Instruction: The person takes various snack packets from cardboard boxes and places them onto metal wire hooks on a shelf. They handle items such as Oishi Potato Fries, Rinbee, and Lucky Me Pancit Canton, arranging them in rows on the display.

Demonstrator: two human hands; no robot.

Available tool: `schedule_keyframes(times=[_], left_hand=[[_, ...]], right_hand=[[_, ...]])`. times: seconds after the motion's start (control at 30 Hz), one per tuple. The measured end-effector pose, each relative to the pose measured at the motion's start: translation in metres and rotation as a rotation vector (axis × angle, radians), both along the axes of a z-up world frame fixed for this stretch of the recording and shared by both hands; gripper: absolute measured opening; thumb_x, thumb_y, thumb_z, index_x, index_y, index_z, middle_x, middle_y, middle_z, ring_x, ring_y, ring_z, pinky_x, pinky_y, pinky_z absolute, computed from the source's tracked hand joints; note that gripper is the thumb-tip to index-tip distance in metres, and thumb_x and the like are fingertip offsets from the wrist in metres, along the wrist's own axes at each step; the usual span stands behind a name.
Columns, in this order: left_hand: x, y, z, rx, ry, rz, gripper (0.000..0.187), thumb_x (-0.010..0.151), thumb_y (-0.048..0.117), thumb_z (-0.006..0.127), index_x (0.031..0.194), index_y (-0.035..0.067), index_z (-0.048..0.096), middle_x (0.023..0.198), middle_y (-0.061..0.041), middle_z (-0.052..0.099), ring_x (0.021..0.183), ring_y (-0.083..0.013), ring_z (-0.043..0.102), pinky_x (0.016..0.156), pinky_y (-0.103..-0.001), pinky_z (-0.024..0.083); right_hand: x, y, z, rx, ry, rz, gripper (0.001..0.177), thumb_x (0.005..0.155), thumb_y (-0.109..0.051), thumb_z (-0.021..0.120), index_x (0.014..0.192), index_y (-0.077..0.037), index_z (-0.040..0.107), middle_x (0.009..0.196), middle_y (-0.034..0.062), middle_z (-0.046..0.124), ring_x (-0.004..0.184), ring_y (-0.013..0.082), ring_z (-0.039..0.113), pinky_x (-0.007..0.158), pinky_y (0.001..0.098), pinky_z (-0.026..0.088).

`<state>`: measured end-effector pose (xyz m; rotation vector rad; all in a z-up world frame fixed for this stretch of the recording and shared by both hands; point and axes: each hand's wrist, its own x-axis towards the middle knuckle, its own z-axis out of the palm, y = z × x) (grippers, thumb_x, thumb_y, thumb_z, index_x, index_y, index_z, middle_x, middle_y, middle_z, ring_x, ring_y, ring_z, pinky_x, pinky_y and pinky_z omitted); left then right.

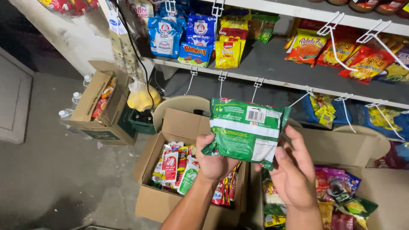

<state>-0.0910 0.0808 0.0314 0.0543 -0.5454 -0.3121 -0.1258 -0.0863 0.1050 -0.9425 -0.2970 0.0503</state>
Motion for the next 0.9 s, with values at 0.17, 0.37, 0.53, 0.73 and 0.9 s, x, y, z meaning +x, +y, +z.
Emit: schedule_keyframes(times=[0.17, 0.37, 0.53, 0.73, 0.9], left_hand=[[-0.001, 0.008, -0.003, 0.089, 0.148, 0.059, 0.075, 0.095, 0.048, 0.044, 0.15, -0.003, 0.05, 0.148, -0.019, 0.058, 0.133, -0.0349, 0.059, 0.119, -0.052, 0.042], [-0.01, 0.016, 0.063, 0.123, 0.175, 0.165, 0.09, 0.084, 0.048, 0.051, 0.16, 0.005, 0.03, 0.167, -0.018, 0.032, 0.153, -0.0364, 0.035, 0.128, -0.054, 0.026], [-0.015, 0.018, 0.083, 0.1, 0.128, 0.116, 0.103, 0.081, 0.053, 0.06, 0.167, 0.01, 0.022, 0.167, -0.028, 0.027, 0.155, -0.0403, 0.031, 0.13, -0.056, 0.024], [-0.014, 0.013, 0.095, 0.114, 0.089, 0.113, 0.109, 0.078, 0.055, 0.067, 0.168, 0.017, 0.019, 0.17, -0.028, 0.023, 0.152, -0.0438, 0.032, 0.127, -0.059, 0.026], [-0.001, 0.006, 0.089, 0.102, 0.08, 0.148, 0.108, 0.08, 0.056, 0.068, 0.169, 0.019, 0.019, 0.171, -0.029, 0.023, 0.146, -0.0451, 0.037, 0.123, -0.06, 0.03]], right_hand=[[0.003, -0.003, -0.018, -0.147, 0.105, -0.154, 0.035, 0.102, 0.002, 0.059, 0.136, 0.007, 0.049, 0.122, 0.0166, 0.068, 0.105, 0.0237, 0.066, 0.085, 0.0396, 0.053], [0.008, -0.001, -0.004, -0.074, 0.205, 0.047, 0.038, 0.095, 0.001, 0.065, 0.132, 0.007, 0.06, 0.123, 0.0162, 0.07, 0.111, 0.0227, 0.067, 0.098, 0.0387, 0.053], [0.012, -0.013, -0.017, -0.034, 0.153, 0.113, 0.037, 0.098, -0.001, 0.071, 0.132, 0.009, 0.06, 0.125, 0.0177, 0.07, 0.115, 0.0259, 0.067, 0.101, 0.0431, 0.053], [0.014, -0.022, -0.021, -0.068, 0.113, 0.069, 0.046, 0.092, -0.002, 0.073, 0.136, 0.005, 0.06, 0.125, 0.0159, 0.07, 0.115, 0.0245, 0.067, 0.102, 0.0417, 0.052], [0.018, -0.031, -0.031, -0.068, 0.11, 0.108, 0.042, 0.095, -0.001, 0.072, 0.135, 0.008, 0.06, 0.125, 0.019, 0.071, 0.111, 0.0262, 0.068, 0.094, 0.0422, 0.054]])
